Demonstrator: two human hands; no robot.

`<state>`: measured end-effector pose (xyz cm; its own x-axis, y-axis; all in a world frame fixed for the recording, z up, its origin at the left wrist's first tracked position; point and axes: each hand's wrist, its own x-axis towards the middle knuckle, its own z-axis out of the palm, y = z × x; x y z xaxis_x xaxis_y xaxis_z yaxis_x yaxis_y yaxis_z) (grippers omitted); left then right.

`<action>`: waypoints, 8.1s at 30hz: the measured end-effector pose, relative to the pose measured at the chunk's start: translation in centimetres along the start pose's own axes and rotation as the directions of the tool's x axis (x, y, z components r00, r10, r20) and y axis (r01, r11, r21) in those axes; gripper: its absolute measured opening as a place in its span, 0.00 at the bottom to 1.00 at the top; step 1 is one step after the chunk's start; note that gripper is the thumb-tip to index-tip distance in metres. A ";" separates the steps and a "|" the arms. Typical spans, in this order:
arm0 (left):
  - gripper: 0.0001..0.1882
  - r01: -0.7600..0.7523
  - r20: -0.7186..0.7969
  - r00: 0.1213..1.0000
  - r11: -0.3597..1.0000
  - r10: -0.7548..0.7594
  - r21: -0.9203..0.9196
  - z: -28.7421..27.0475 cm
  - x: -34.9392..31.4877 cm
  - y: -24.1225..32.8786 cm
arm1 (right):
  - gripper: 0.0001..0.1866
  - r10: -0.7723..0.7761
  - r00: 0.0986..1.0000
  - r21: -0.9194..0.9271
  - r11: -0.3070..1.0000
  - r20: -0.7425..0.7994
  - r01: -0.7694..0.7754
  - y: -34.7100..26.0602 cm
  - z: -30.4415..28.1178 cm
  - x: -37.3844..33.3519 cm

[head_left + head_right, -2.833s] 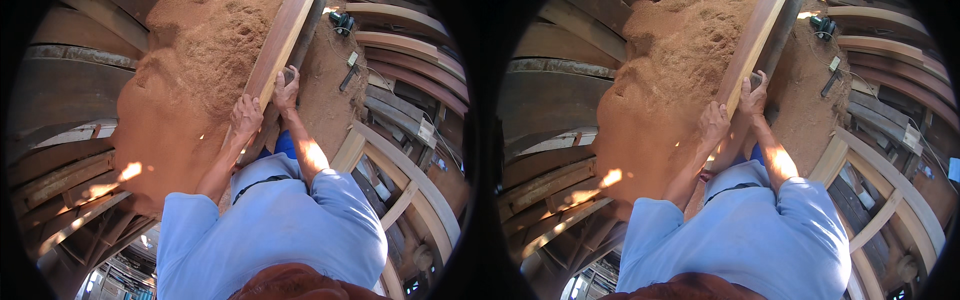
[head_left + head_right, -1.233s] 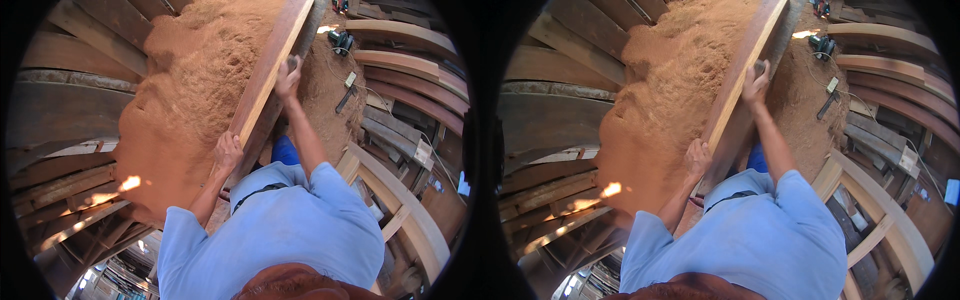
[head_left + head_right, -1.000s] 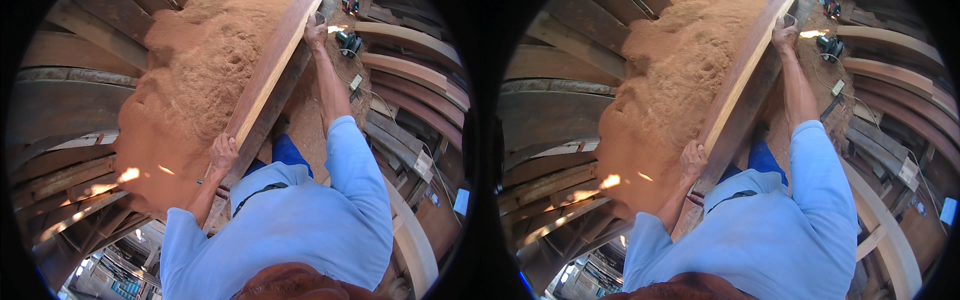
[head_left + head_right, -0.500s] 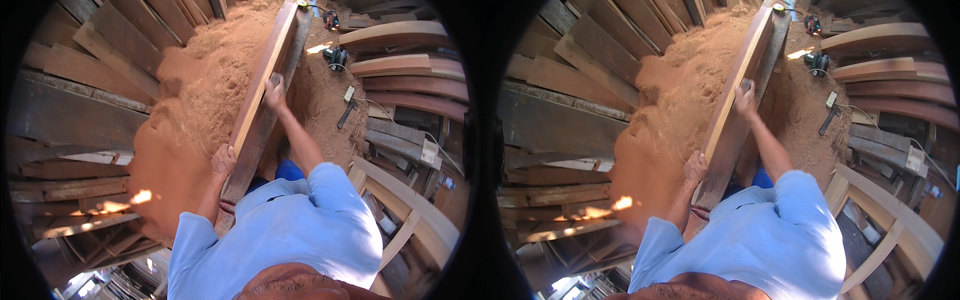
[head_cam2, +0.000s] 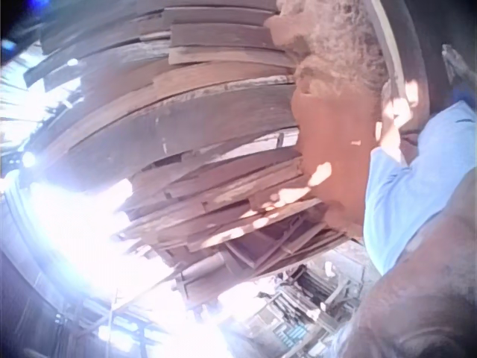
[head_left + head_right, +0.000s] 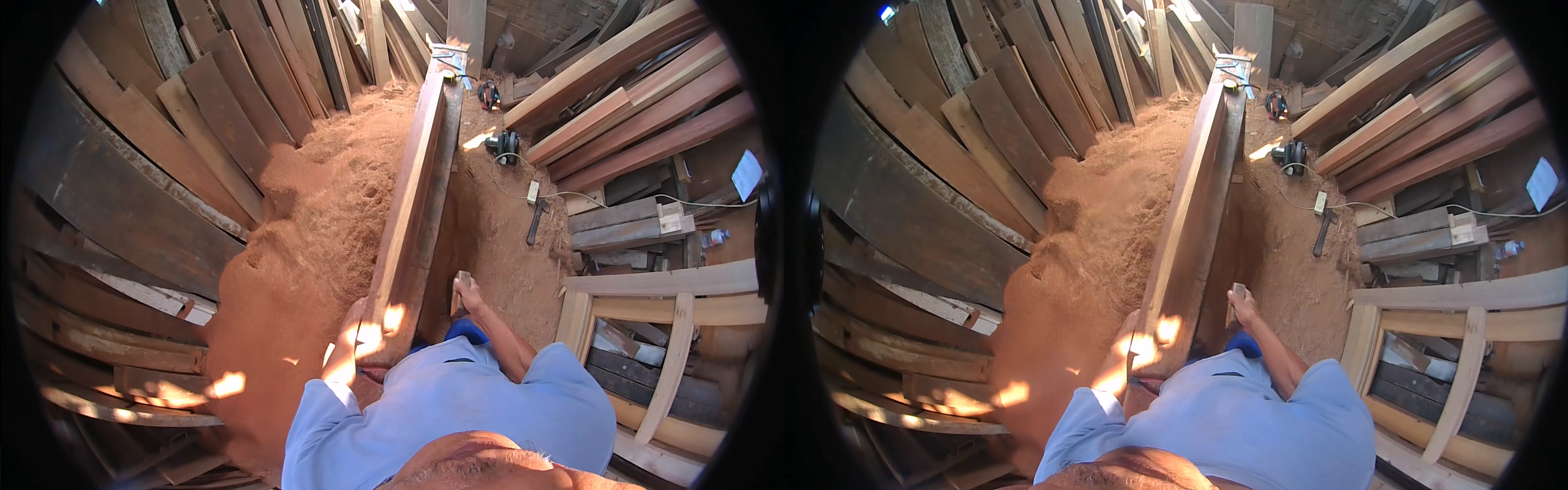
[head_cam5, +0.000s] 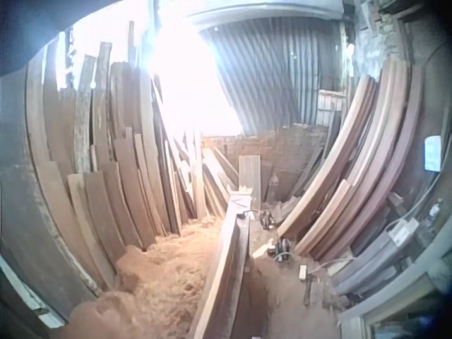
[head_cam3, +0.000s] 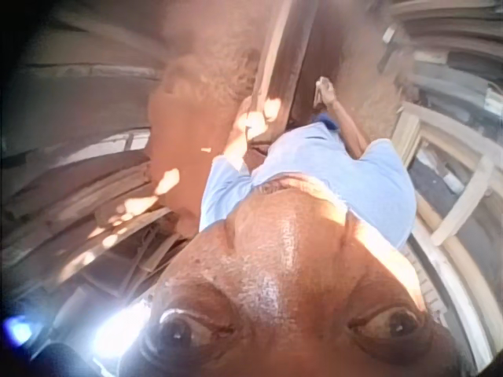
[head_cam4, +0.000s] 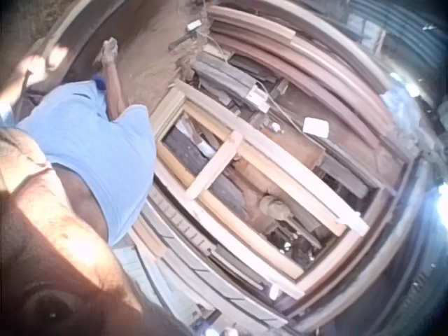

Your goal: The person marks a wooden plank with a pencil using a metal square, measures the plank with a tape measure, and sands the plank with a sanding block. The person then compares the sanded plank with another piece of wood and places it on a workbench.

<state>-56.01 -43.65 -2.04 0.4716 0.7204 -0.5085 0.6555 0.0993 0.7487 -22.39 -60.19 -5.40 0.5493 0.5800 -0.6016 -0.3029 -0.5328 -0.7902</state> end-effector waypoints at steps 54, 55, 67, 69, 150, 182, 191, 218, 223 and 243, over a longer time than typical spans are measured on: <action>0.20 -0.056 -0.107 0.992 0.989 0.071 0.138 3.3 -8.5 0.5 | 0.27 -0.056 0.845 0.103 0.995 0.531 0.001 2.4 10.0 -3.8; 0.20 -0.058 -0.107 0.991 0.988 0.074 0.141 3.4 -8.5 0.4 | 0.14 -0.118 0.807 0.222 0.975 0.579 -0.016 1.9 10.8 -4.3; 0.20 -0.173 -0.111 0.976 0.974 0.190 0.143 5.1 -7.5 0.5 | 0.35 -0.084 0.932 0.148 0.988 0.352 0.033 2.9 7.3 -3.3; 0.21 -0.248 -0.099 0.960 0.958 0.263 0.142 6.1 -6.6 1.2 | 0.35 -0.225 0.937 0.207 0.963 0.268 0.172 2.7 5.7 -2.5; 0.26 -0.587 -0.193 0.775 0.798 0.602 0.135 8.5 -1.0 0.5 | 0.27 -0.602 0.798 -0.288 0.763 0.007 0.578 4.2 13.3 -19.1; 0.28 -0.069 0.118 0.991 0.997 0.071 -0.017 4.7 3.6 7.6 | 0.39 -0.412 0.897 -0.085 0.911 -0.163 0.403 -7.4 12.1 -3.6; 0.19 -0.169 -0.348 0.908 0.963 0.235 0.209 8.6 5.4 13.4 | 0.36 -0.638 0.754 -0.268 0.762 -0.158 0.589 -12.9 10.5 3.4; 0.23 0.064 -0.225 0.974 0.981 -0.022 0.182 5.6 10.1 17.4 | 0.39 -0.604 0.794 -0.101 0.796 -0.071 0.596 -21.7 7.7 24.1; 0.21 0.144 -0.337 0.936 0.983 -0.100 0.110 5.5 19.2 23.6 | 0.39 -0.493 0.868 -0.221 0.855 -0.063 0.470 -17.5 9.4 14.0; 0.16 0.187 -0.493 0.870 0.935 -0.015 0.302 9.1 21.7 25.8 | 0.44 -0.595 0.801 -0.255 0.787 -0.072 0.562 -24.2 7.6 25.6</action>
<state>-23.50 -31.69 2.38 0.1096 0.9637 -0.2434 0.8791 0.0203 0.4763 -6.97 -27.78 -2.59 0.6760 0.7369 -0.0033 0.2690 -0.2509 -0.9299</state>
